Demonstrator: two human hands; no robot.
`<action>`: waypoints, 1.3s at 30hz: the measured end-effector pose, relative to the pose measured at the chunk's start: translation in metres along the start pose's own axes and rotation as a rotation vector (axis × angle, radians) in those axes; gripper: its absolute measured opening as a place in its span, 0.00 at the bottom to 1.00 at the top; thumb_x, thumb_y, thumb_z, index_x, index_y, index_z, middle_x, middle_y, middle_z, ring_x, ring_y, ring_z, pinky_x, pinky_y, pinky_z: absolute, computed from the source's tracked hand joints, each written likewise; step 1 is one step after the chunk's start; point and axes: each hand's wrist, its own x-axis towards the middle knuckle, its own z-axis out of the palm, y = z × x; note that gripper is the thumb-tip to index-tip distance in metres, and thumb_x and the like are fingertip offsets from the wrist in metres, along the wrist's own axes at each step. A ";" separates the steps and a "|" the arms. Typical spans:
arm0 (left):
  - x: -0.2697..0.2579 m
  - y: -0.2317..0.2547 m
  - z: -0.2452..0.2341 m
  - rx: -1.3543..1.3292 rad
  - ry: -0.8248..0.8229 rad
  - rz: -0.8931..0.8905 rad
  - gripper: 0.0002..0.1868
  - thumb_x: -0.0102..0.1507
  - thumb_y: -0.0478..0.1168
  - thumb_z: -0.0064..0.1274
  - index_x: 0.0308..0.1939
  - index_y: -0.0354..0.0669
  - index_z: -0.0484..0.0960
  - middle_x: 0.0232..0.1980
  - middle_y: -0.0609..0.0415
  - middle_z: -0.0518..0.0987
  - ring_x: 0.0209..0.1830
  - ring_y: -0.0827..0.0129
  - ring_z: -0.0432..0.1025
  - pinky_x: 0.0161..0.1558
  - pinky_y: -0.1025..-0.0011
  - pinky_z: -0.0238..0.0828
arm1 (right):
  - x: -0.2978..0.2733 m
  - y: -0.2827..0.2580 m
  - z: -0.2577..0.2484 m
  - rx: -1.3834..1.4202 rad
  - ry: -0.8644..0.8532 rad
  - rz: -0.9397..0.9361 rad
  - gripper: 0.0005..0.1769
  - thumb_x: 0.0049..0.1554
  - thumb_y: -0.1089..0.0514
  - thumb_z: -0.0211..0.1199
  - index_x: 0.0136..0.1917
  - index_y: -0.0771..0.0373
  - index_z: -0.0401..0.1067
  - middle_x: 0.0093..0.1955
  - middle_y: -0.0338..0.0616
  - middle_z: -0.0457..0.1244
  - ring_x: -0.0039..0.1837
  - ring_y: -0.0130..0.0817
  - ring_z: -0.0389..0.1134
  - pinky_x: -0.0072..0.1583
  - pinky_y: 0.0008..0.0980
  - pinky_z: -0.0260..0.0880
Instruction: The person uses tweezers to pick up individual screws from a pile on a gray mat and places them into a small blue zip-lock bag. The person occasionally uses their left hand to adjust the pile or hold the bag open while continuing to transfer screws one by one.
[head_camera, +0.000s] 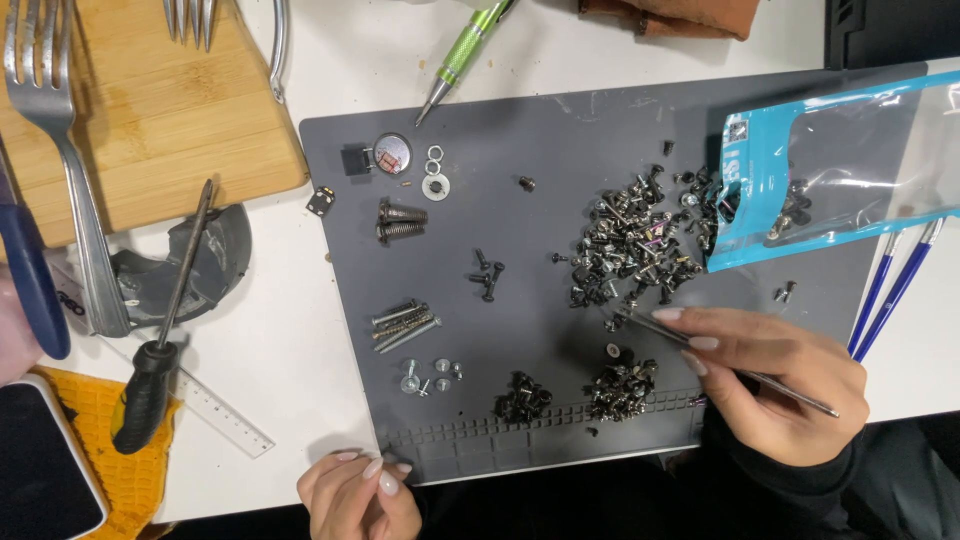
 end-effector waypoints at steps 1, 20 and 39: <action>0.000 -0.001 0.001 -0.002 0.001 0.000 0.04 0.68 0.35 0.50 0.40 0.46 0.80 0.29 0.59 0.79 0.35 0.71 0.72 0.53 0.68 0.73 | 0.000 -0.001 0.001 -0.002 0.000 -0.001 0.03 0.56 0.70 0.63 0.43 0.71 0.70 0.54 0.67 0.70 0.56 0.55 0.80 0.59 0.39 0.86; 0.005 0.005 0.001 -0.010 -0.021 -0.012 0.05 0.70 0.39 0.50 0.45 0.45 0.80 0.26 0.61 0.80 0.37 0.73 0.73 0.56 0.68 0.72 | 0.007 -0.002 0.016 -0.019 0.166 -0.017 0.06 0.59 0.77 0.63 0.49 0.74 0.69 0.57 0.75 0.69 0.60 0.59 0.77 0.61 0.42 0.82; -0.011 -0.018 0.015 -0.004 0.104 0.041 0.04 0.70 0.39 0.52 0.45 0.45 0.80 0.24 0.62 0.78 0.39 0.68 0.72 0.54 0.66 0.70 | -0.001 0.014 0.016 -0.025 0.317 -0.017 0.05 0.63 0.73 0.62 0.47 0.71 0.67 0.49 0.63 0.70 0.56 0.58 0.78 0.57 0.42 0.84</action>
